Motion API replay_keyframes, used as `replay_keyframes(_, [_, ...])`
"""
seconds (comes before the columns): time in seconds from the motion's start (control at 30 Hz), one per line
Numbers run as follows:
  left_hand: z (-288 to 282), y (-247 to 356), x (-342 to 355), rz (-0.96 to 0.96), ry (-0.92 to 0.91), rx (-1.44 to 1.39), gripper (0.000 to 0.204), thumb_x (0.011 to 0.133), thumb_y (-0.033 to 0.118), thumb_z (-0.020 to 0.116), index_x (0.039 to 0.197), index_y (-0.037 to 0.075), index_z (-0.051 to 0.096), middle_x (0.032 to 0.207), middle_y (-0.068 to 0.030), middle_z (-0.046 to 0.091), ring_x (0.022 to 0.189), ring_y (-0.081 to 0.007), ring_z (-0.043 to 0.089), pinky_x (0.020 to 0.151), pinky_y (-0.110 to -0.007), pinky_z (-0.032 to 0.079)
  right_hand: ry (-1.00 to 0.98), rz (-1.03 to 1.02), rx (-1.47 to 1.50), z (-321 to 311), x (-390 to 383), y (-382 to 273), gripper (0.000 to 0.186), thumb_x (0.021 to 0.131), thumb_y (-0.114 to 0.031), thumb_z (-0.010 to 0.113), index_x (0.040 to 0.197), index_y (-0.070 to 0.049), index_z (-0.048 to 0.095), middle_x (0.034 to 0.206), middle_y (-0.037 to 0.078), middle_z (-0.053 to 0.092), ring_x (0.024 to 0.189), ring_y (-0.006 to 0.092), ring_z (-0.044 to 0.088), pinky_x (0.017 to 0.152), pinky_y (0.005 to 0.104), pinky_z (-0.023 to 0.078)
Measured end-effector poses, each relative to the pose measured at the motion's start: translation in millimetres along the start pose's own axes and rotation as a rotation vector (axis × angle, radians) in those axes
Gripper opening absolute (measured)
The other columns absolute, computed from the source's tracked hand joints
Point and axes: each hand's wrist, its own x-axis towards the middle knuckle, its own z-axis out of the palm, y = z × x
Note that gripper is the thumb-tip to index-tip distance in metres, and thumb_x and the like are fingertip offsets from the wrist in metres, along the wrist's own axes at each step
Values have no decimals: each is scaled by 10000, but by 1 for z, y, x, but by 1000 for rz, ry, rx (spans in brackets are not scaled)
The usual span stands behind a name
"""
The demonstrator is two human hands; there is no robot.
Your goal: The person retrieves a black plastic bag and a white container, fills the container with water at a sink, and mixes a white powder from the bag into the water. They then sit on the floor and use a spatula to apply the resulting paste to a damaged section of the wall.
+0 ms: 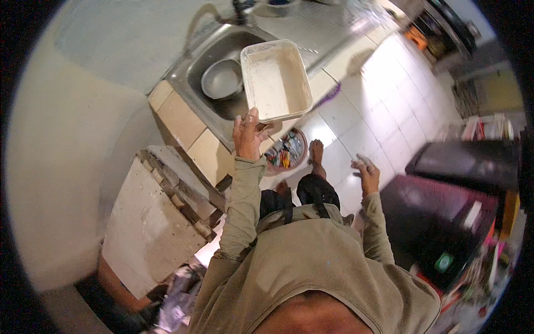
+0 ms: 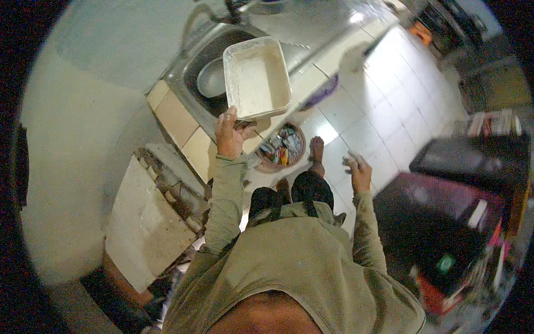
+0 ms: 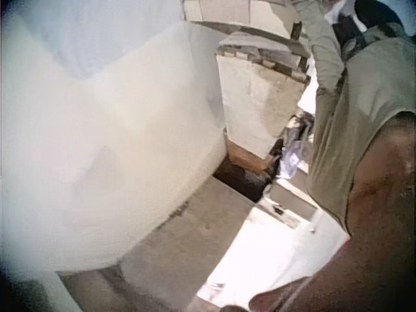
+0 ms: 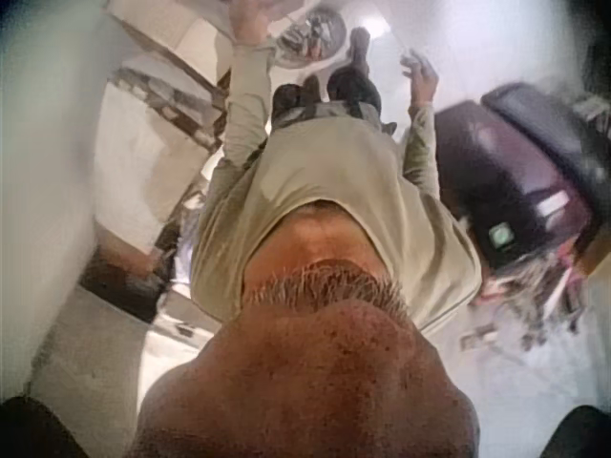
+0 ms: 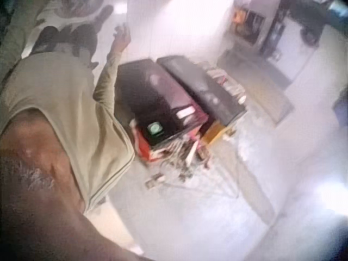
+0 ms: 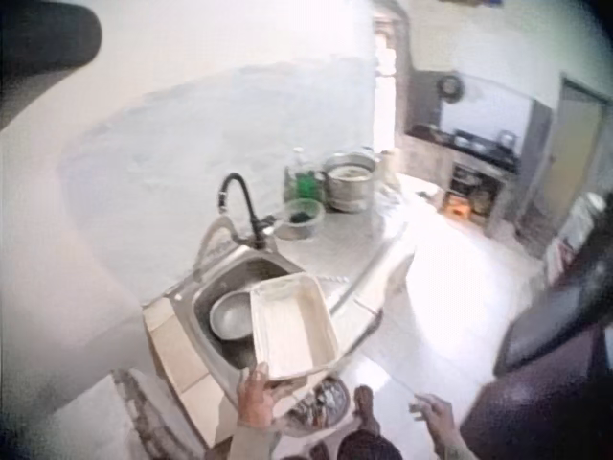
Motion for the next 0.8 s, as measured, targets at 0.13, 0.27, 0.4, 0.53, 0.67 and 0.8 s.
replay_keyframes(0.13, [10,-16,-46,-69,-91,33,437,845,296,613,1123,22,418,1082,-129,537,915,-233,596,754,-383,532,131,225,-83,-29,-110,125,376,880,-294,537,1167,-54,564,958,98,660,849,188,631,663,326,507])
replay_keyframes(0.27, [-5,-49,-73,-105,-184,103,396,880,326,554,1133,46,432,1128,-108,520,1000,-251,562,813,-417,524,189,452,-30,-41,-218,247,315,861,-246,559,1098,-42,593,875,98,667,754,196,645,568,324,516])
replay_keyframes(0.4, [4,-79,-94,-169,-269,152,351,877,305,557,1100,54,454,1105,-96,536,982,-223,571,810,-423,527,234,628,152,-42,-312,347,283,856,-188,556,1053,11,597,820,117,665,698,216,648,547,357,527])
replay_keyframes(0.53, [17,-103,-128,-259,-354,168,315,870,262,567,1090,60,467,1084,-97,553,987,-198,574,805,-416,530,290,728,-111,-50,-383,430,254,860,-120,515,1026,56,592,803,174,654,694,263,654,594,382,553])
replay_keyframes(0.67, [9,-155,-144,-382,-447,169,469,859,278,577,1173,-15,388,1119,-154,544,979,-224,592,795,-340,546,345,806,219,-32,-417,414,246,875,-134,504,1057,9,587,841,123,667,690,216,655,574,363,543])
replay_keyframes(0.8, [3,-194,-169,-432,-521,175,453,852,267,580,1180,17,392,1110,-138,544,963,-217,593,791,-351,544,340,816,258,-21,-434,430,229,897,-129,481,1067,-7,575,892,133,659,700,196,651,535,345,533])
